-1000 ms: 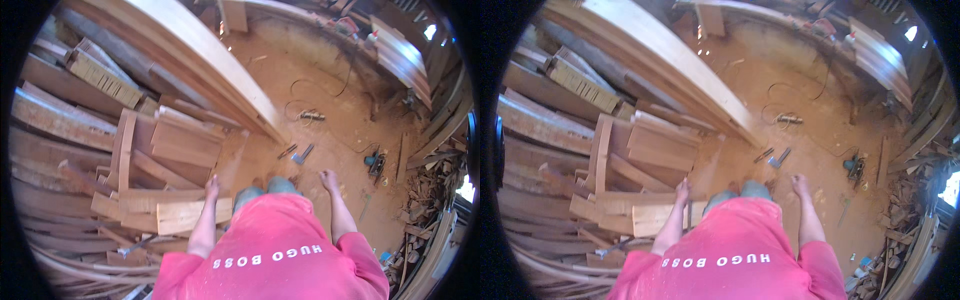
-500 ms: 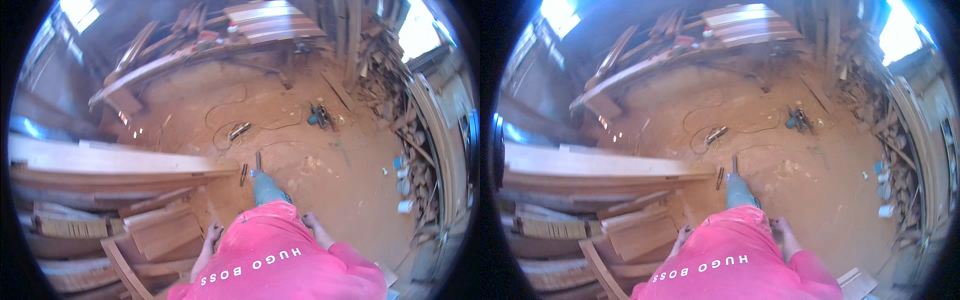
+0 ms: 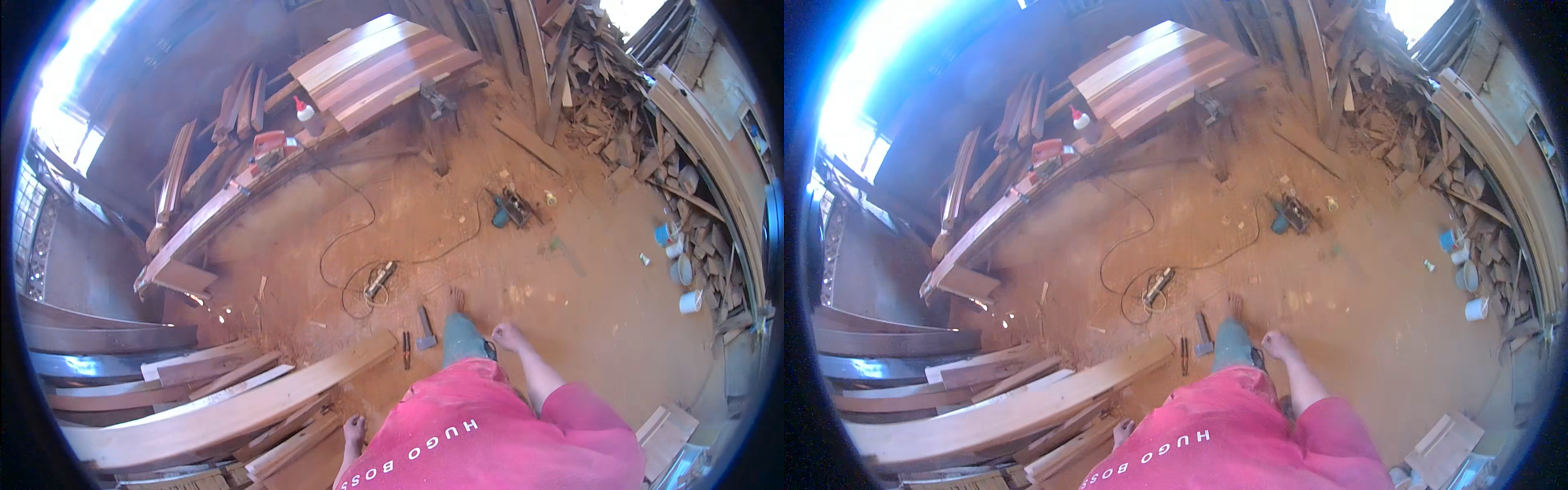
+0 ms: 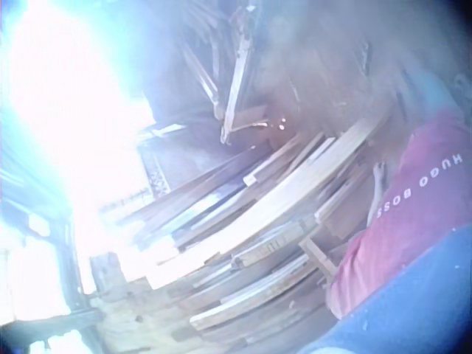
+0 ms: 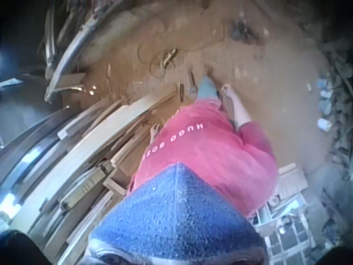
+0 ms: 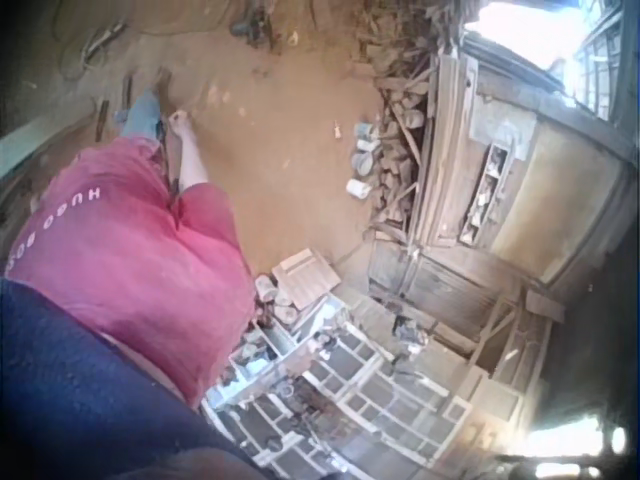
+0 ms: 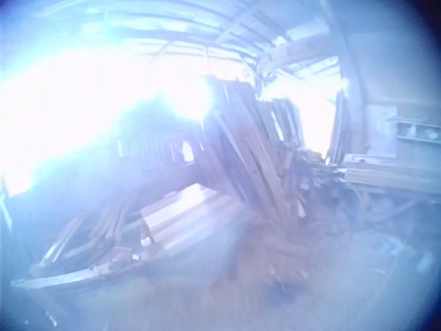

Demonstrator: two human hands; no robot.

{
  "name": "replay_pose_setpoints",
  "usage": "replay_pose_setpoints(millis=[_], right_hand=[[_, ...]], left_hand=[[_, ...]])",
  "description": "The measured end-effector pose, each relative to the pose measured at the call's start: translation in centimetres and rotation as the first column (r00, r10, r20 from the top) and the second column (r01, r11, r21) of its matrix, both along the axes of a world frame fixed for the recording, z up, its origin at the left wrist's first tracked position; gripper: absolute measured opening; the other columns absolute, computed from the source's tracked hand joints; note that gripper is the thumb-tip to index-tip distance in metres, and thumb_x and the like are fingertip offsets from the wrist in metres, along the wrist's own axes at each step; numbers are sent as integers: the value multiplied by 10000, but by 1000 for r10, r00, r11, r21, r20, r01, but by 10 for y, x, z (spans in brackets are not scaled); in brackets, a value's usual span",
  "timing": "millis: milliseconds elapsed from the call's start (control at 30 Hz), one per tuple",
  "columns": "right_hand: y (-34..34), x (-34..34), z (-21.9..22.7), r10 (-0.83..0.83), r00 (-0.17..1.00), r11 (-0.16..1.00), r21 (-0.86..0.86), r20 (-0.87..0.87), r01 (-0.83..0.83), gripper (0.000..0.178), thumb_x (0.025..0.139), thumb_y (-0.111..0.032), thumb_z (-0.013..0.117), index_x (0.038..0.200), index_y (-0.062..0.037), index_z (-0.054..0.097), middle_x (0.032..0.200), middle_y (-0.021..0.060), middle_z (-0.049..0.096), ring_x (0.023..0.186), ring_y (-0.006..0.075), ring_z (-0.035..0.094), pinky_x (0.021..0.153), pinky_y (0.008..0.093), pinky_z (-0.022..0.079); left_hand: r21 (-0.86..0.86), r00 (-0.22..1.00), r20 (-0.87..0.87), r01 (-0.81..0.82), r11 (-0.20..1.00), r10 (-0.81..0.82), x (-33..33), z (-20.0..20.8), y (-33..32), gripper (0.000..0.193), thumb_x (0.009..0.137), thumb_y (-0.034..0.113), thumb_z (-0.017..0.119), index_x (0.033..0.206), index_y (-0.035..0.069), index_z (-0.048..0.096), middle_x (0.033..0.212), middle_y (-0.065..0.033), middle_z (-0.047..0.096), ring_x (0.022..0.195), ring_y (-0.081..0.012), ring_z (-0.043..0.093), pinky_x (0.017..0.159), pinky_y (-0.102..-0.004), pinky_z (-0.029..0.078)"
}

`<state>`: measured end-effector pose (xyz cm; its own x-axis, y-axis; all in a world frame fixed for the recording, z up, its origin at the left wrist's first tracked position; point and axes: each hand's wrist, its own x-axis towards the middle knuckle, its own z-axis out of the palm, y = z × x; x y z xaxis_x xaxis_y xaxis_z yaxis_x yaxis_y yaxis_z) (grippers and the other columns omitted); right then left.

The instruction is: The person applies glue to the edges of wooden boards, fits them together using a clamp, and secures them by hammering. The person also handles a large finished panel.

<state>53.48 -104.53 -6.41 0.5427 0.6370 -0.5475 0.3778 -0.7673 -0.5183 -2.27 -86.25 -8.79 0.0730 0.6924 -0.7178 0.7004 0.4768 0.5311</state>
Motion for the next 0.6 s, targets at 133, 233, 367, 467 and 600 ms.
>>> replay_pose_setpoints(millis=[133, 233, 367, 467, 600], right_hand=[[46, 87, 7, -61, 998, 997, -42, -19, 61, 246, 845, -295, 643, 959, -99, 739, 954, 159, 727, 920, 302, 700, 834, 409, 544], [73, 159, 23, -90, 995, 992, -84, 34, 92, 245, 851, -297, 644, 960, -97, 737, 926, 151, 730, 890, 292, 707, 801, 400, 552], [95, 250, 16, -322, 938, 946, 77, 130, 314, 240, 866, -277, 657, 946, -60, 723, 844, 140, 731, 793, 260, 715, 738, 375, 558], [132, 289, 23, -488, 871, 846, 275, 60, 456, 227, 885, -251, 655, 922, -35, 711, 771, 129, 716, 718, 233, 701, 697, 362, 554], [141, 302, -22, -578, 816, 764, 345, -9, 545, 230, 896, -240, 645, 920, -20, 708, 748, 114, 706, 684, 221, 685, 669, 356, 548]], left_hand=[[73, 983, -101, 160, 984, -152, 48, -1, 33, 420, 912, 290, 663, 1171, -41, 661, 1025, -199, 719, 938, -244, 694, 816, -355, 546], [92, 977, -83, 202, 975, -195, 148, 14, 81, 430, 923, 321, 652, 1156, -40, 670, 1047, -213, 716, 978, -270, 690, 866, -365, 529], [115, 962, 123, 230, 966, -244, 305, 50, 169, 432, 948, 276, 631, 1251, -31, 608, 1099, -227, 698, 1044, -295, 675, 900, -373, 519], [226, 916, 127, 346, 911, -379, 396, 95, 232, 434, 949, 270, 631, 1252, -40, 599, 1137, -232, 683, 1071, -296, 667, 918, -379, 517], [277, 890, 121, 395, 876, -440, 465, 95, 308, 452, 940, 273, 639, 1268, -36, 597, 1150, -233, 681, 1078, -293, 667, 917, -374, 519]])
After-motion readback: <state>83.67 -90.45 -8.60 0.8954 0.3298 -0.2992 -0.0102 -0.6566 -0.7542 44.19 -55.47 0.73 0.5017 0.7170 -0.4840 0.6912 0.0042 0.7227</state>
